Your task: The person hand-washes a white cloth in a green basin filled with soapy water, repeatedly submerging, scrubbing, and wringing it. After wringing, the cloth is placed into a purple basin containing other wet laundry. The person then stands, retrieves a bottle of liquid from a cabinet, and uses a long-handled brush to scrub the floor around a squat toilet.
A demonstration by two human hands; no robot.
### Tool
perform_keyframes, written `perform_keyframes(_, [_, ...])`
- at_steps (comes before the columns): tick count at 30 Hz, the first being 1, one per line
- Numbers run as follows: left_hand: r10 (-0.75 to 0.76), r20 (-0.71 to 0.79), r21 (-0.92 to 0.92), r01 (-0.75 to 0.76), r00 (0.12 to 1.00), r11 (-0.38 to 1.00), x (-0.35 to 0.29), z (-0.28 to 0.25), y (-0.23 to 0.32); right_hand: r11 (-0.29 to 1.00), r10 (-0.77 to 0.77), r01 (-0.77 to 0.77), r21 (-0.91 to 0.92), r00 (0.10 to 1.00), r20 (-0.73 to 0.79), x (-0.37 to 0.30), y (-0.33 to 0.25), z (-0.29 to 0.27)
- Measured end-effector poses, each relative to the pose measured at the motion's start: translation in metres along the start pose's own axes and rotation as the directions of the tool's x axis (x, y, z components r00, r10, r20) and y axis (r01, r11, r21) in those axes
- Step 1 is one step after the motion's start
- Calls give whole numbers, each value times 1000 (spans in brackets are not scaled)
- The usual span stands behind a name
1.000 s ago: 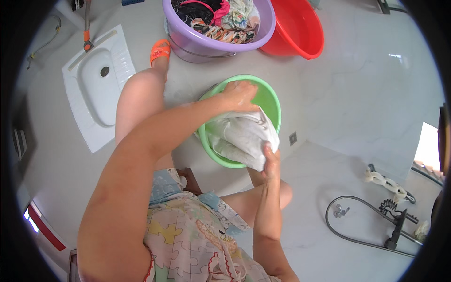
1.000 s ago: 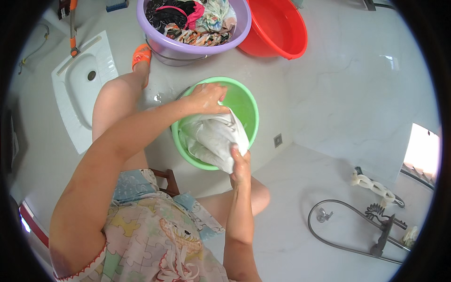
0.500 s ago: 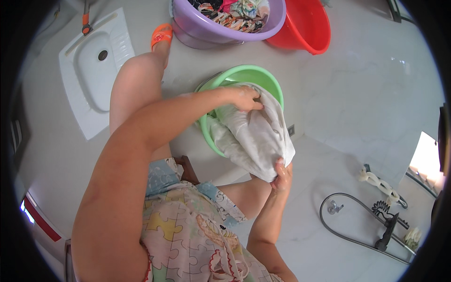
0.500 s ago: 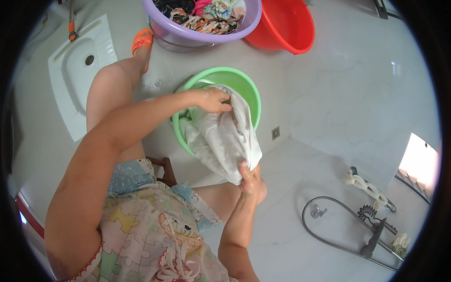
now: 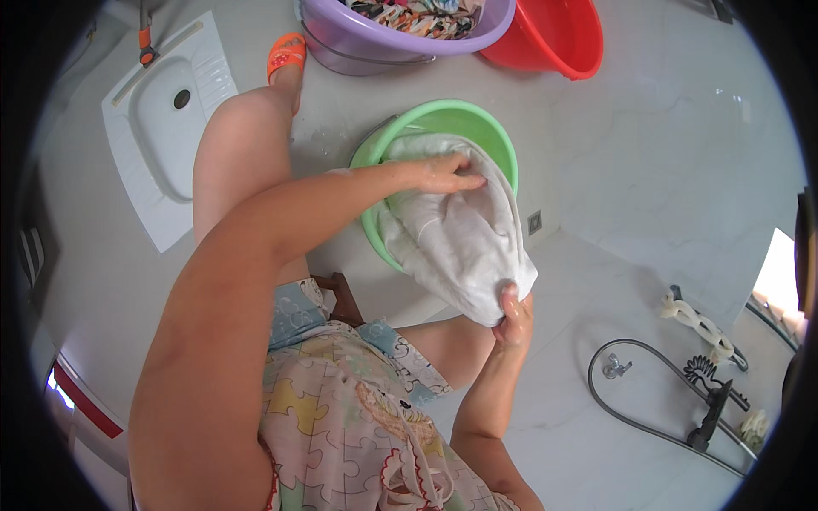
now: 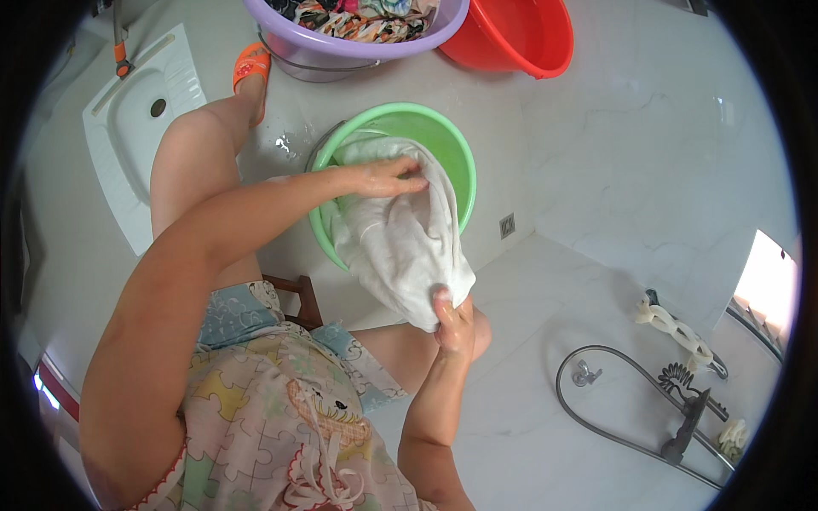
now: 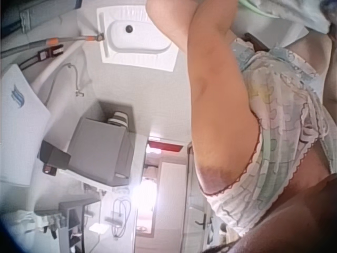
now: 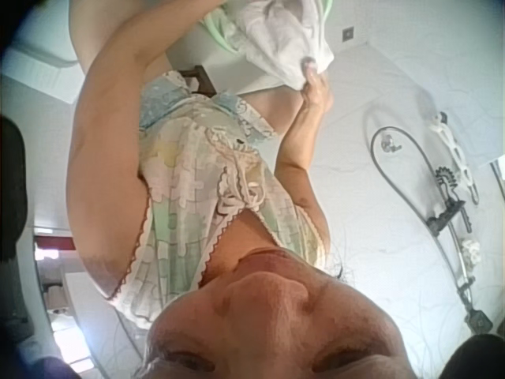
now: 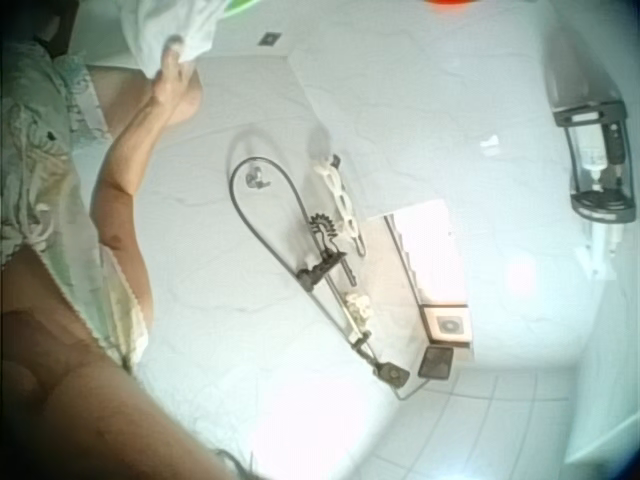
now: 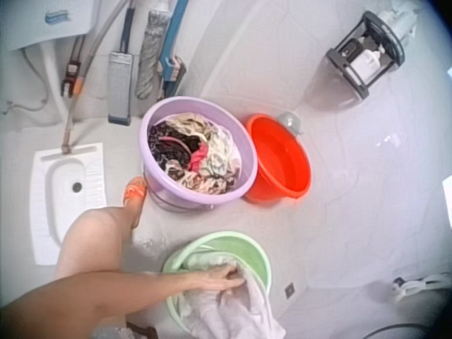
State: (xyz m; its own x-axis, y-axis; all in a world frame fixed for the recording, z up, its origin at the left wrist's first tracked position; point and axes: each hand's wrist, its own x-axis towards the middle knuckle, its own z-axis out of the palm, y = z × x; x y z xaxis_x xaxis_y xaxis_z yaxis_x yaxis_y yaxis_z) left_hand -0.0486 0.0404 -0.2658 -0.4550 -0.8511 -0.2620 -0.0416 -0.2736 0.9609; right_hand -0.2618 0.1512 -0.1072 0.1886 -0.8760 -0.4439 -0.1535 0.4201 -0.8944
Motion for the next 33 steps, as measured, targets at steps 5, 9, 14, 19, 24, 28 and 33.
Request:
perform_keyframes(5, [-207, 123, 339, 154, 971, 928, -17, -9, 9, 996, -54, 58, 75, 997, -52, 8, -4, -9])
perform_keyframes(9, [-229, 285, 69, 219, 931, 973, -26, -36, 26, 956, -52, 91, 280, 988, -142, 23, -1, -32])
perform_keyframes(14, [-84, 380, -8, 94, 921, 996, -28, -60, 49, 880, 44, 39, 473, 986, -163, 51, 10, -52])
perform_keyframes(19, [-196, 233, -105, 225, 953, 969, -23, -67, 56, 952, 142, -73, 296, 965, -219, 76, 5, -59])
perform_keyframes(24, [-242, 416, -57, 291, 877, 955, -17, -73, 42, 992, -7, 31, 118, 980, -201, 75, -4, -51])
perform_keyframes(28, [-260, 468, 192, 190, 845, 963, -13, -57, 34, 994, -31, 32, 109, 999, -7, 64, -1, -30])
perform_keyframes(33, [-306, 323, 105, 288, 895, 952, -15, -31, 32, 999, -25, 23, 42, 998, 50, 61, -3, -10])
